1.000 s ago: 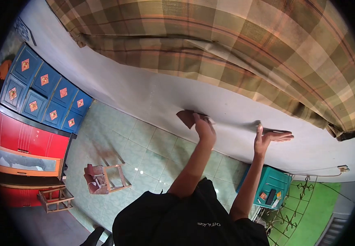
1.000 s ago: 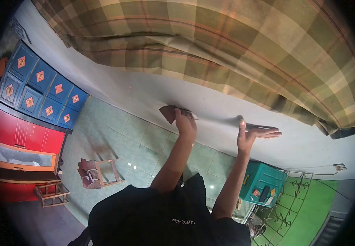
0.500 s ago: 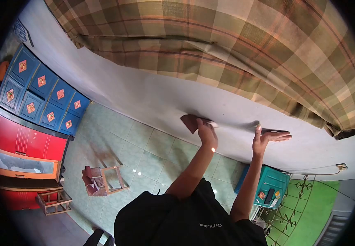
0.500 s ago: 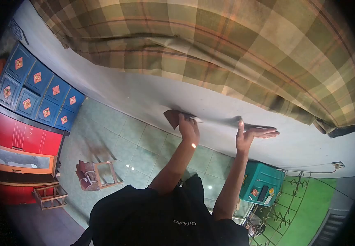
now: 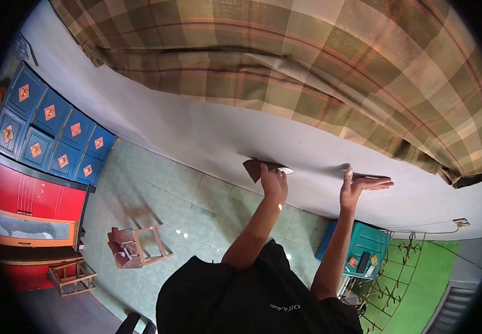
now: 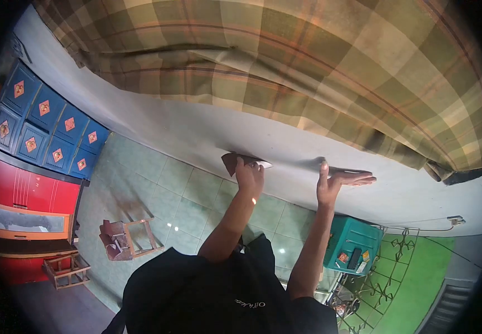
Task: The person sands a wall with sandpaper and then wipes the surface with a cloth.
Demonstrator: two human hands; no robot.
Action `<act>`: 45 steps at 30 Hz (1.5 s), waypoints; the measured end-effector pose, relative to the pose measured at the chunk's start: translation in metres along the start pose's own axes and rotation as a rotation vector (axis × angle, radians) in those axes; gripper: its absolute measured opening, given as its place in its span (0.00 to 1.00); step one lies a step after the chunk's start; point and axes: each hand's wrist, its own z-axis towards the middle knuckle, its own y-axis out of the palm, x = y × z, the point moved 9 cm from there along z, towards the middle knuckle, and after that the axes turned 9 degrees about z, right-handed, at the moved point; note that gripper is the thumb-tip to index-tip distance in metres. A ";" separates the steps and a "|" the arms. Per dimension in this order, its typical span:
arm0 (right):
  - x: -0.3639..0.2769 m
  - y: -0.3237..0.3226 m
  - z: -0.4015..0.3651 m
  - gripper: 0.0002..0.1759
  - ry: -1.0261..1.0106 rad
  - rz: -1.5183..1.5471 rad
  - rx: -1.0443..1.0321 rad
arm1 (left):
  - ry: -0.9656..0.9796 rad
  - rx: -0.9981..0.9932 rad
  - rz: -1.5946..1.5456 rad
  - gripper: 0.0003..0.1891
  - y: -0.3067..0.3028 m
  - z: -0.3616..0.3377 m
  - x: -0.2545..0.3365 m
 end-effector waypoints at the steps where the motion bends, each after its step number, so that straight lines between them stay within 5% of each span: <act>1: 0.000 -0.001 0.001 0.69 -0.002 -0.004 0.001 | 0.008 0.047 -0.009 0.21 -0.002 0.008 -0.001; 2: 0.001 -0.001 0.000 0.69 -0.004 -0.012 -0.003 | 0.178 -0.066 -0.004 0.22 -0.035 0.080 -0.004; 4: 0.002 -0.001 0.000 0.68 -0.007 -0.022 -0.004 | -0.078 0.012 -0.128 0.24 -0.047 0.088 0.004; 8: 0.001 0.000 0.001 0.66 -0.009 -0.030 -0.002 | -0.098 -0.040 -0.115 0.24 -0.070 0.116 0.000; 14: 0.005 0.001 -0.001 0.64 -0.001 -0.069 -0.008 | 0.044 -0.090 -0.004 0.28 0.041 -0.054 0.003; 18: 0.008 0.001 -0.001 0.62 -0.011 -0.116 -0.005 | 0.222 0.055 -0.007 0.22 -0.013 0.049 0.000; 19: 0.008 0.002 0.000 0.62 -0.017 -0.136 -0.010 | 0.215 -0.068 -0.083 0.19 -0.031 0.089 -0.001; 21: 0.011 0.003 -0.003 0.61 -0.046 -0.212 -0.024 | 0.057 0.078 -0.091 0.17 -0.091 0.122 -0.005; 23: 0.013 0.012 -0.007 0.60 -0.152 -0.474 -0.067 | -0.045 0.187 -0.130 0.16 -0.114 0.130 -0.015; 25: 0.018 0.025 -0.014 0.59 -0.388 -1.176 -0.109 | 0.107 -0.077 -0.075 0.18 -0.083 0.133 -0.016; 27: 0.034 0.035 -0.021 0.58 -0.543 -1.644 -0.110 | 0.112 0.056 -0.015 0.21 -0.032 0.043 -0.009; 28: 0.041 0.039 -0.024 0.58 -0.599 -1.781 -0.112 | 0.123 -0.036 -0.022 0.24 -0.001 0.000 -0.005; 31: 0.054 0.042 -0.025 0.57 -0.671 -1.946 -0.106 | 0.169 -0.171 -0.007 0.25 0.032 -0.038 0.002; 34: 0.061 0.044 -0.026 0.55 -0.698 -2.022 -0.096 | 0.354 0.126 0.025 0.24 -0.018 0.047 0.020; 35: 0.063 0.044 -0.026 0.55 -0.705 -2.035 -0.098 | 0.433 0.039 -0.012 0.23 -0.042 0.100 0.028; 37: 0.061 0.046 -0.028 0.55 -0.714 -2.021 -0.089 | 0.214 0.007 -0.003 0.21 -0.066 0.122 0.041; 41: 0.054 0.045 -0.026 0.56 -0.699 -1.951 -0.095 | 0.219 0.042 0.058 0.22 -0.046 0.085 0.045; 45: 0.050 0.044 -0.025 0.56 -0.678 -1.880 -0.106 | 0.298 -0.071 0.103 0.34 0.047 -0.056 0.026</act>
